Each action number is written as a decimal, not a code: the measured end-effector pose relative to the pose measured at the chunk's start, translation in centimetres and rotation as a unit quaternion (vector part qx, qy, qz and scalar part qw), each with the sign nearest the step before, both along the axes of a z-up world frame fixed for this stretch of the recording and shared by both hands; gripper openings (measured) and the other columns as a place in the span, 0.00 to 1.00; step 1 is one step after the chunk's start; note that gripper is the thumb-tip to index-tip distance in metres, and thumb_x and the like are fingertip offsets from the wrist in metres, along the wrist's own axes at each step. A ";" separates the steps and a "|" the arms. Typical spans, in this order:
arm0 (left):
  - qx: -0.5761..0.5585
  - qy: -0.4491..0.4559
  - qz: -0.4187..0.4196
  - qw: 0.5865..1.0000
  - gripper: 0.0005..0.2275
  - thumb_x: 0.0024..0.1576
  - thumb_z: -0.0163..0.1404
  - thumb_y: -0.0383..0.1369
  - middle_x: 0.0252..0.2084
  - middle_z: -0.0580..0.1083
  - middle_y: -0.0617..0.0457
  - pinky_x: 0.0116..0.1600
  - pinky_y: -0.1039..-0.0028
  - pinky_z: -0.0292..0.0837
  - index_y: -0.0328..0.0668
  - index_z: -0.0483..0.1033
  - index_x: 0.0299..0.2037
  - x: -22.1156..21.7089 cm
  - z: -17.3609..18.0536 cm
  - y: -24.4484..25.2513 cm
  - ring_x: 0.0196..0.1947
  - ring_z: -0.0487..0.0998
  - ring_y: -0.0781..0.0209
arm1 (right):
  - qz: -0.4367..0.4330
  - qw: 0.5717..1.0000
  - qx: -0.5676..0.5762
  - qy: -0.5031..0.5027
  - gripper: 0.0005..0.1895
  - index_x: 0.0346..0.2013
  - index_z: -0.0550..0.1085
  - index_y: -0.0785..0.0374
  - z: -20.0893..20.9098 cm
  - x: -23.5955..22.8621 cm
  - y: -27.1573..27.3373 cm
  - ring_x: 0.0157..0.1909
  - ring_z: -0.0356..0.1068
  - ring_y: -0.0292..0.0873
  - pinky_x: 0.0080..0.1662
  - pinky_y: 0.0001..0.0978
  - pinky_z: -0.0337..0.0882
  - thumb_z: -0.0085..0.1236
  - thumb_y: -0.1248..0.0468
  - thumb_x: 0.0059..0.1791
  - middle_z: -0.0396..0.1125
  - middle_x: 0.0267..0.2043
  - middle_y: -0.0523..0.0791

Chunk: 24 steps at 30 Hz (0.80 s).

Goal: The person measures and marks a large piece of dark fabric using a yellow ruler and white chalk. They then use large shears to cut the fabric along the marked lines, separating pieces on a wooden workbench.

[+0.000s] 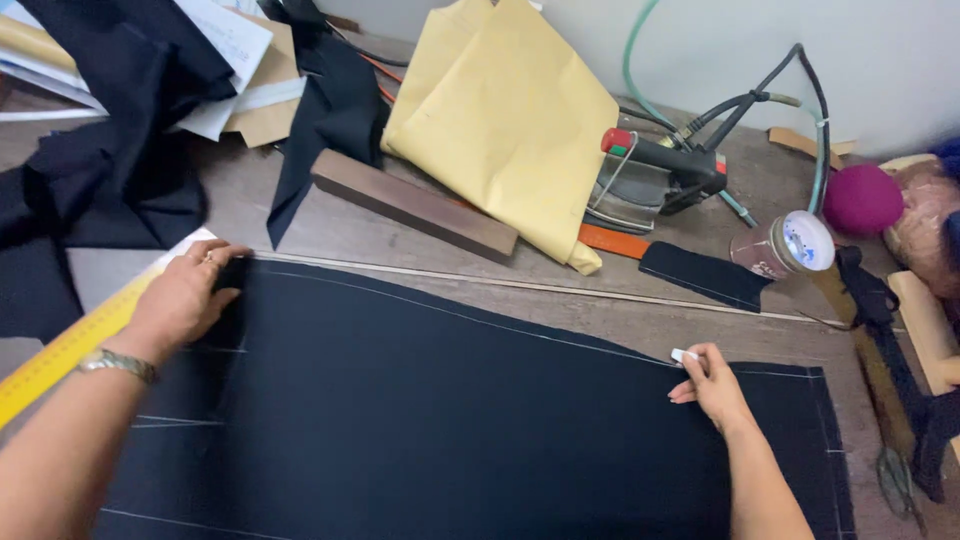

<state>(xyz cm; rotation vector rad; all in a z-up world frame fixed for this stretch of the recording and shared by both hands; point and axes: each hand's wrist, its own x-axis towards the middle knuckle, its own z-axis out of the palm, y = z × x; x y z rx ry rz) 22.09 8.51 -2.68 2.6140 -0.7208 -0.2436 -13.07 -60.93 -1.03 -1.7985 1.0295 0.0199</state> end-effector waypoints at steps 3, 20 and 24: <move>0.055 0.043 0.023 0.997 0.27 0.46 0.56 0.28 0.56 0.63 0.44 0.56 0.59 0.68 0.47 0.65 0.58 0.3 0.3 -0.6 0.47 0.75 0.42 | 0.024 0.999 0.021 0.015 0.09 0.44 0.59 0.63 -0.2 -0.4 -0.9 0.20 0.70 0.59 0.23 0.45 0.72 0.43 0.62 0.54 0.64 0.36 0.59; -0.314 -0.154 0.132 0.927 0.09 0.67 0.42 0.13 0.50 0.69 0.38 0.57 0.67 0.63 0.31 0.64 0.53 -9.7 18.0 -2.2 0.49 0.71 0.49 | -0.028 0.926 -0.253 -0.278 0.07 0.47 0.59 0.61 9.0 -3.8 -1.7 0.46 0.67 0.42 0.46 0.32 0.70 0.43 0.61 0.62 0.62 0.48 0.50; -0.305 -0.241 0.088 0.917 0.07 0.78 0.33 0.17 0.61 0.62 0.28 0.76 0.56 0.55 0.14 0.63 0.57 -15.2 19.2 2.7 0.65 0.62 0.37 | -0.091 0.893 -0.223 -0.380 0.04 0.50 0.54 0.56 12.7 -8.5 3.2 0.42 0.66 0.37 0.35 0.13 0.58 0.38 0.66 0.66 0.65 0.44 0.52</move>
